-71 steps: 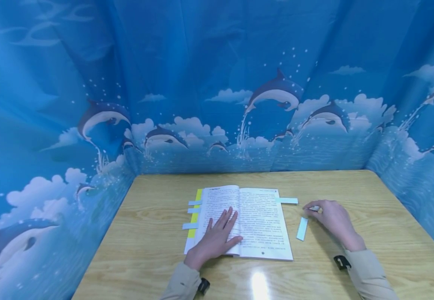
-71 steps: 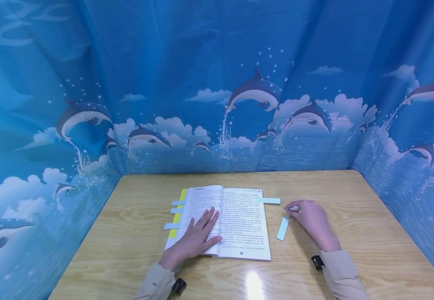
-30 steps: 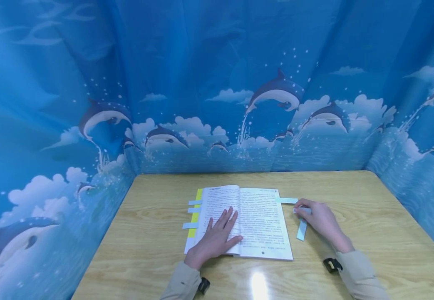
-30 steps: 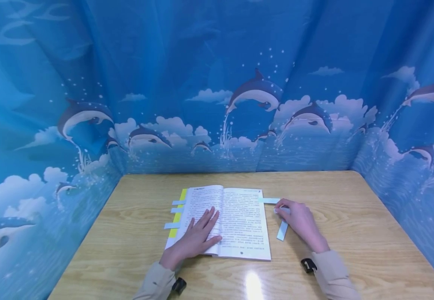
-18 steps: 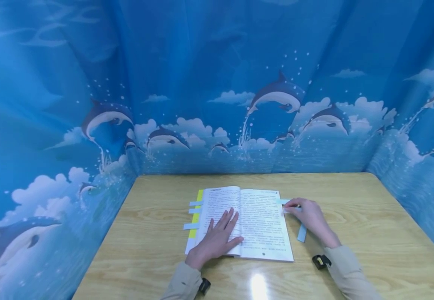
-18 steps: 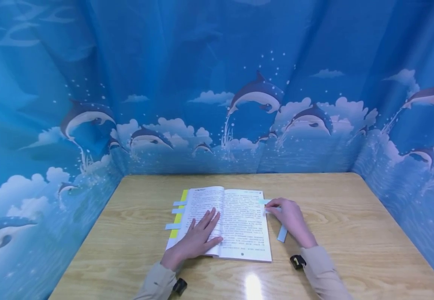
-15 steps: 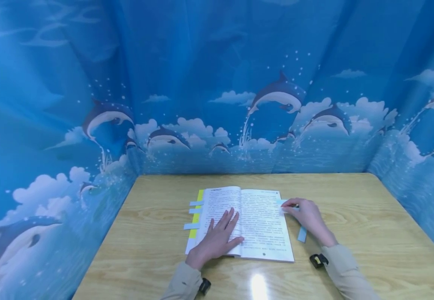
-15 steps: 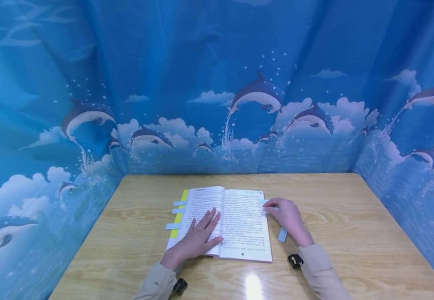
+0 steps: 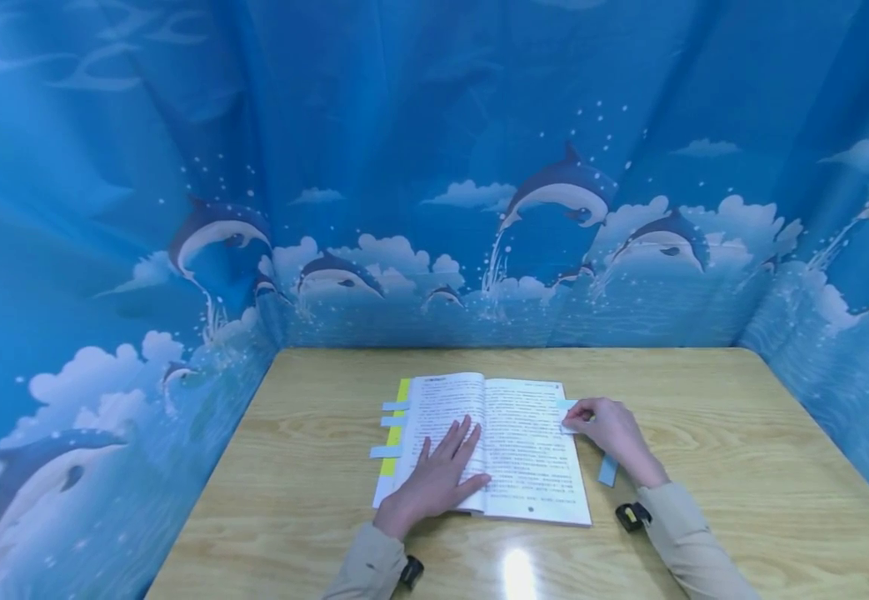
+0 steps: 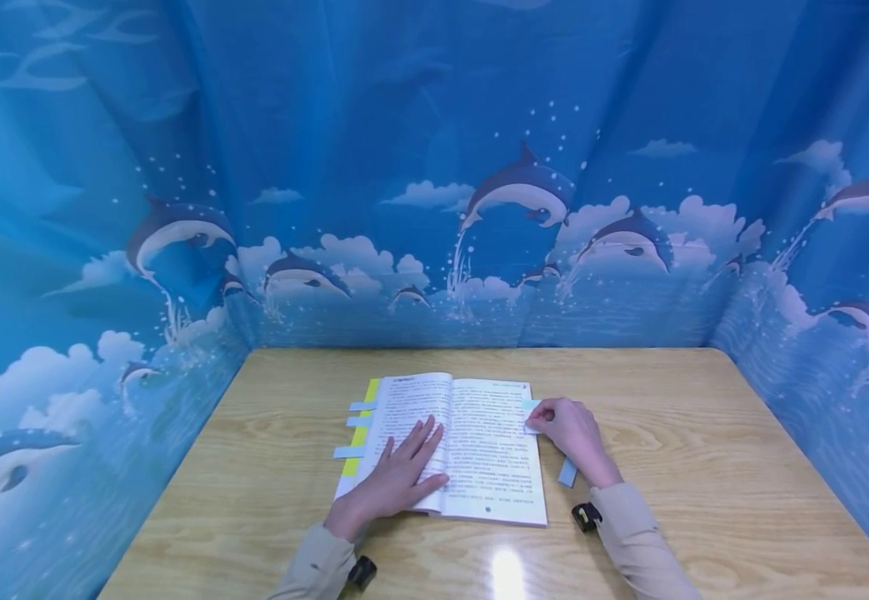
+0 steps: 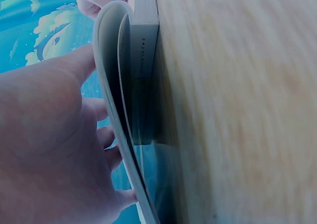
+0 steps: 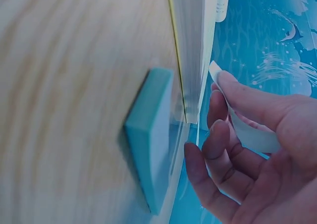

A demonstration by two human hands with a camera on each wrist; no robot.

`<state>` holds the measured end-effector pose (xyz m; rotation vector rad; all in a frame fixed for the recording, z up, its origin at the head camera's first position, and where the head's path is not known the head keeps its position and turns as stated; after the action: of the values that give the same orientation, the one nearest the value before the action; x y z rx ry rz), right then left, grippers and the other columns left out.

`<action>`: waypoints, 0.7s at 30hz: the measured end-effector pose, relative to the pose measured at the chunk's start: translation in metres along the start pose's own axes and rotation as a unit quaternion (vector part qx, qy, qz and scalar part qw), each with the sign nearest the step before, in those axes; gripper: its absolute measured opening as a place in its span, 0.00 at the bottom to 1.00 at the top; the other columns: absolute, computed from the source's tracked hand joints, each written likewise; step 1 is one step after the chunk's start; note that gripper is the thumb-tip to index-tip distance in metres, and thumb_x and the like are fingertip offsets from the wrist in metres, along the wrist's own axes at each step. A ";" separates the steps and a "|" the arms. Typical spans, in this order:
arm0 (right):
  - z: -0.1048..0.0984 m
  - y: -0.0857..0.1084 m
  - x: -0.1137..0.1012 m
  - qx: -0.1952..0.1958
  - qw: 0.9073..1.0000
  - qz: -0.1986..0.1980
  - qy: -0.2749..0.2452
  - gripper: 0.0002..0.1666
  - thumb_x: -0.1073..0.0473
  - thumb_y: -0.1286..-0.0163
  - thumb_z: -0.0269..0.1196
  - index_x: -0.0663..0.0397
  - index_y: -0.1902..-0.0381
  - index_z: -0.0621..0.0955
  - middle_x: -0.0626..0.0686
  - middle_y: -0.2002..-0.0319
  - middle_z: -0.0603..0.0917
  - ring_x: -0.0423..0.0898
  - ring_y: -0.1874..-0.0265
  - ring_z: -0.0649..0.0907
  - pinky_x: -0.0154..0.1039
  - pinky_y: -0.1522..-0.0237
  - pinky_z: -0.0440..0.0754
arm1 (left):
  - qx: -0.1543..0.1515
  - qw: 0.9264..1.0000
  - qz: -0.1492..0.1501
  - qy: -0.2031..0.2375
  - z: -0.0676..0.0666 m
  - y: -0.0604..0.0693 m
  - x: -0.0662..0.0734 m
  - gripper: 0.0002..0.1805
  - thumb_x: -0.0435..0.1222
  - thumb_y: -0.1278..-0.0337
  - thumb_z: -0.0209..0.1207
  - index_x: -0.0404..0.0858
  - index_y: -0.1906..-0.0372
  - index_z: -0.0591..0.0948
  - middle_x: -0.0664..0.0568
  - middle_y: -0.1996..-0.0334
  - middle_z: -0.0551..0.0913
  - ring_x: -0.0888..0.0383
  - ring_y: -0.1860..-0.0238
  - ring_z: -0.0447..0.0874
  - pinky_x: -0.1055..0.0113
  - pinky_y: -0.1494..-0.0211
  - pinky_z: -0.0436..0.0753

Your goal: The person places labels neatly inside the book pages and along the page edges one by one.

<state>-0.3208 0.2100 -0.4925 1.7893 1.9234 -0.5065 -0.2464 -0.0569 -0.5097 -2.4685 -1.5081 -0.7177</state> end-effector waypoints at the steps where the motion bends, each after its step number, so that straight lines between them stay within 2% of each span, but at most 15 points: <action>1: 0.001 0.000 0.000 -0.002 1.000 0.003 -0.001 0.08 0.56 0.34 0.71 0.55 0.62 0.88 0.51 0.65 0.87 0.47 0.66 0.81 0.43 0.63 0.76 | 0.001 1.000 0.000 -0.001 0.000 0.000 0.000 0.42 0.58 0.25 0.47 0.45 0.17 0.49 0.49 0.17 0.41 0.48 0.18 0.40 0.34 0.21 0.43; 8: 0.003 -0.001 -0.001 -0.011 1.000 -0.002 0.000 0.07 0.59 0.35 0.71 0.56 0.63 0.88 0.47 0.69 0.87 0.44 0.69 0.81 0.43 0.64 0.78 | -0.003 1.000 -0.010 -0.002 0.002 0.000 -0.002 0.43 0.60 0.25 0.46 0.47 0.17 0.48 0.52 0.17 0.40 0.51 0.18 0.39 0.37 0.21 0.42; 15: 0.005 -0.003 -0.001 -0.015 1.000 -0.012 0.009 0.03 0.60 0.35 0.71 0.54 0.66 0.88 0.46 0.72 0.85 0.43 0.72 0.78 0.40 0.66 0.75 | -0.004 1.000 -0.010 -0.004 0.002 0.000 -0.001 0.42 0.60 0.25 0.45 0.47 0.17 0.48 0.52 0.17 0.40 0.51 0.18 0.39 0.37 0.20 0.42; 21: 0.005 -0.005 -0.004 -0.011 0.999 -0.027 0.019 0.05 0.58 0.38 0.73 0.51 0.69 0.85 0.46 0.72 0.85 0.43 0.74 0.78 0.39 0.68 0.73 | -0.002 1.000 -0.013 -0.007 0.001 0.001 -0.001 0.42 0.60 0.25 0.46 0.46 0.17 0.48 0.51 0.17 0.40 0.51 0.18 0.39 0.37 0.21 0.42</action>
<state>-0.3248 0.2035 -0.4948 1.7492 2.0005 -0.4692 -0.2456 -0.0578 -0.5105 -2.4675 -1.5468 -0.7106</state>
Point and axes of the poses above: each hand's wrist, its own y-axis away from the middle knuckle, its own z-axis out of the palm, x = y × z, the point moved 7 cm from there along -y, towards the middle knuckle
